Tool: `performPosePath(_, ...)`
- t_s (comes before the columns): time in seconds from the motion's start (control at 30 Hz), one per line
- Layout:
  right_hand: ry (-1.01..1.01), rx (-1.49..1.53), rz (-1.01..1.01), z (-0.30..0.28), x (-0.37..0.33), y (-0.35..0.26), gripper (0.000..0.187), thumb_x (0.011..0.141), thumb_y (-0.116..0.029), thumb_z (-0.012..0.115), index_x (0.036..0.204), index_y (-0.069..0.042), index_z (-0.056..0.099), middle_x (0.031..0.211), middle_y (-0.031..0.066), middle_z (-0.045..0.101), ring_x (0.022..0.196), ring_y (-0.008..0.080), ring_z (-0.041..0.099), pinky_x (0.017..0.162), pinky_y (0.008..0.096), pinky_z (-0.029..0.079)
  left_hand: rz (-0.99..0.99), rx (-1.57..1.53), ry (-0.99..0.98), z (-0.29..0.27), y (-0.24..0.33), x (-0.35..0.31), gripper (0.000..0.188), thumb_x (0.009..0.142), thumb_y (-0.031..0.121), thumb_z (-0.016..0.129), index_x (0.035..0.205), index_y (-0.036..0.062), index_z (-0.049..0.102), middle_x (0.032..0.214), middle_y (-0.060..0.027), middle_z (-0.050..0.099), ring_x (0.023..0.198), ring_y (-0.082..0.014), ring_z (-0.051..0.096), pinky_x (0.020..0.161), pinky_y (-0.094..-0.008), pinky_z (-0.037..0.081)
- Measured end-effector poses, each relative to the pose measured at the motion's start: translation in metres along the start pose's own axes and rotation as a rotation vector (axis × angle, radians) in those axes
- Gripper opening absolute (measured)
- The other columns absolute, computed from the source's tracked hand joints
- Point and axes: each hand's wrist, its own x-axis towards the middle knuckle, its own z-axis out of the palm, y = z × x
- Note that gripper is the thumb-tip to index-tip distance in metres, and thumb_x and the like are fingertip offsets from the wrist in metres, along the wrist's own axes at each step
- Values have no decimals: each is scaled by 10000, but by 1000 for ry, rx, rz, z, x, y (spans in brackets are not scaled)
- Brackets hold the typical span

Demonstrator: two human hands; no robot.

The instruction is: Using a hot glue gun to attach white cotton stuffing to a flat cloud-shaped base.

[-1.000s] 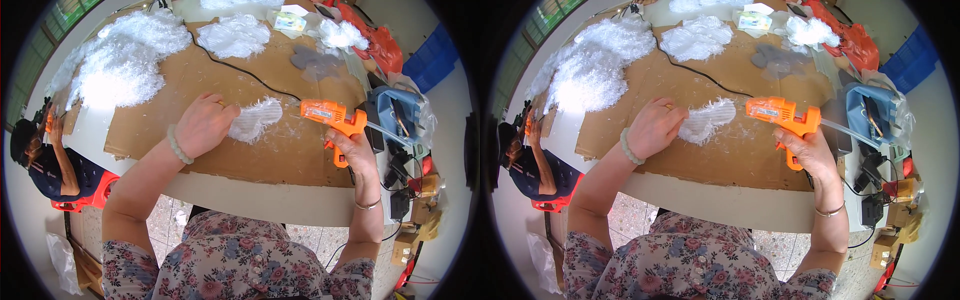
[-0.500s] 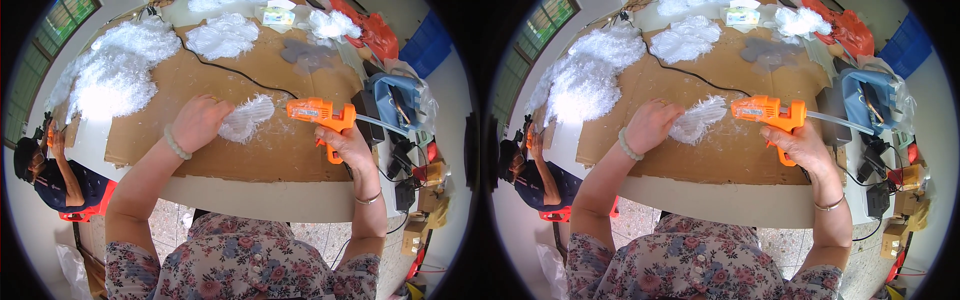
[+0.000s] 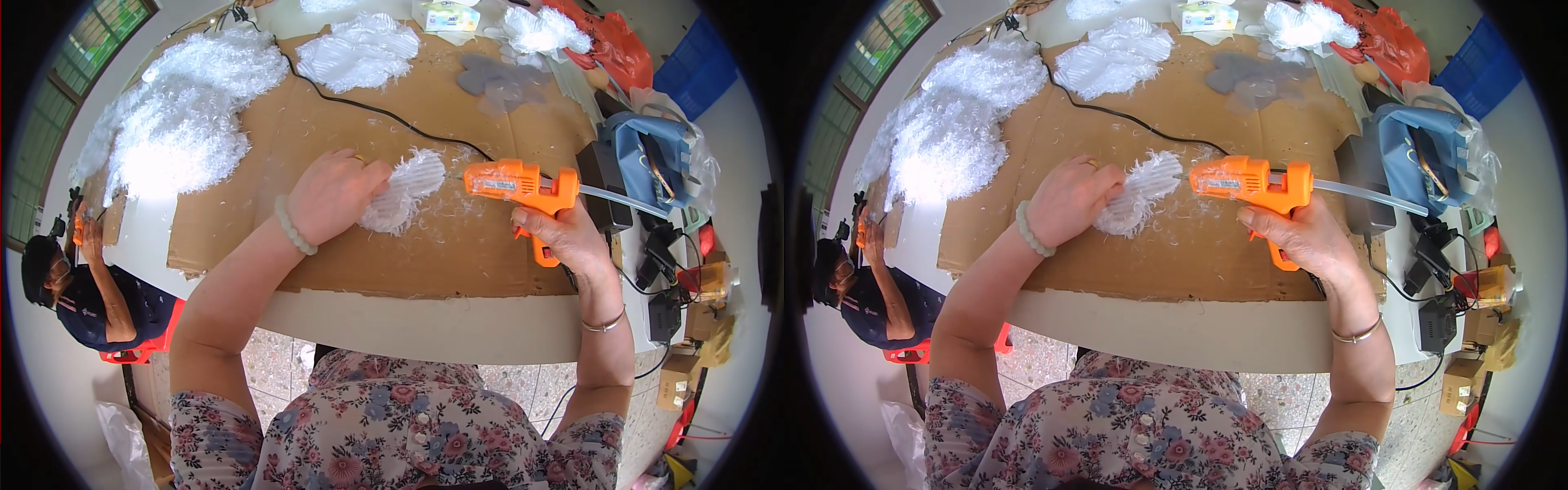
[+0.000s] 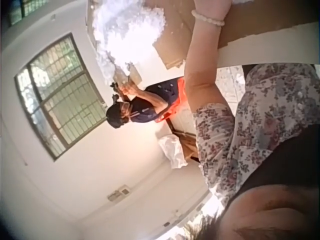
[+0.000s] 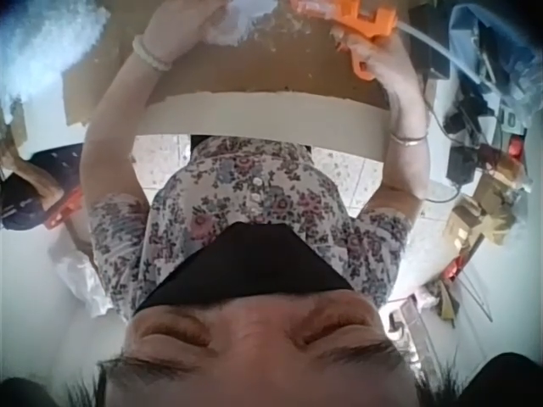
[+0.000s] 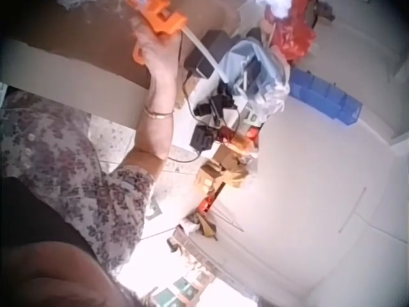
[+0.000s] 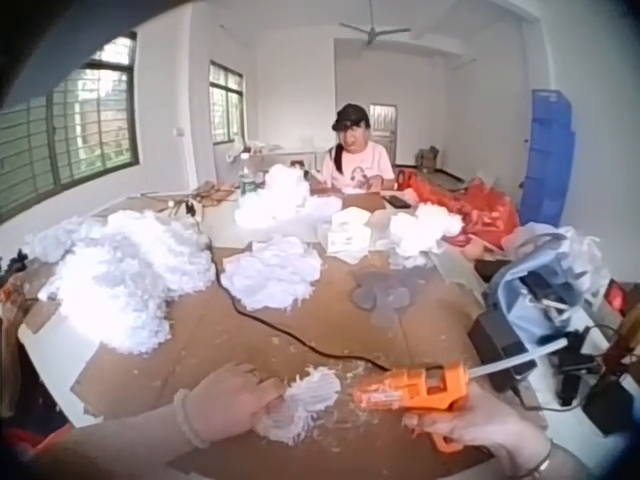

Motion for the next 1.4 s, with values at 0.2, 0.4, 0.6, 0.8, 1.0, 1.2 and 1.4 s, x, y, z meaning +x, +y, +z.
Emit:
performPosePath(0.2, 12, -15, 7, -5, 1, 4, 280, 828, -122, 676, 1050, -17, 542, 806, 15, 578, 727, 110, 550, 674, 250, 457, -325, -356, -189, -22, 6, 10, 247, 751, 270, 683, 868, 105, 541, 669, -76, 587, 681, -284, 580, 639, -386, 445)
performPosePath(0.4, 50, -46, 41, 0, 2, 1, 280, 832, -134, 676, 1056, -23, 551, 822, 12, 578, 742, 105, 548, 679, 247, 458, -154, -260, -59, -18, 8, -1, 233, 748, 239, 682, 863, 93, 541, 605, -92, 561, 682, -295, 581, 659, -396, 449)
performPosePath(0.6, 105, -39, 24, 6, 14, -1, 311, 820, -160, 696, 1064, -25, 559, 844, 7, 583, 763, 92, 540, 703, 247, 461, -133, -67, 26, -17, 11, -3, 108, 747, 116, 642, 789, 73, 553, 666, -68, 571, 679, -261, 559, 700, -383, 446)
performPosePath(0.8, 89, -189, 78, 15, 27, -12, 311, 824, -122, 684, 1090, -10, 570, 888, 13, 596, 783, 88, 540, 714, 238, 461, -94, -90, 105, -19, 11, -4, 108, 701, 115, 669, 762, 63, 596, 772, -55, 547, 846, -224, 508, 744, -363, 434)
performPosePath(1.0, 87, -247, 74, 16, 37, -7, 294, 822, -101, 678, 1081, -1, 581, 915, 25, 610, 790, 96, 554, 723, 248, 468, 63, -200, 187, -16, 23, 6, 260, 688, 221, 706, 881, 61, 635, 937, -37, 610, 983, -246, 510, 869, -397, 415)
performPosePath(1.2, 38, -289, 116, 16, 41, -7, 276, 832, -102, 668, 1073, 2, 583, 902, 33, 615, 775, 94, 563, 717, 246, 466, 54, -206, 26, -7, 20, 1, 346, 717, 280, 700, 980, 69, 623, 1015, -41, 634, 1045, -258, 505, 920, -457, 388)
performPosePath(1.4, 14, -269, 55, 15, 43, -3, 265, 837, -124, 669, 1060, -6, 589, 842, 13, 613, 763, 84, 548, 690, 231, 446, 44, -222, 22, -5, 20, 2, 341, 727, 289, 692, 982, 74, 621, 1001, -45, 646, 1032, -258, 515, 924, -455, 384)
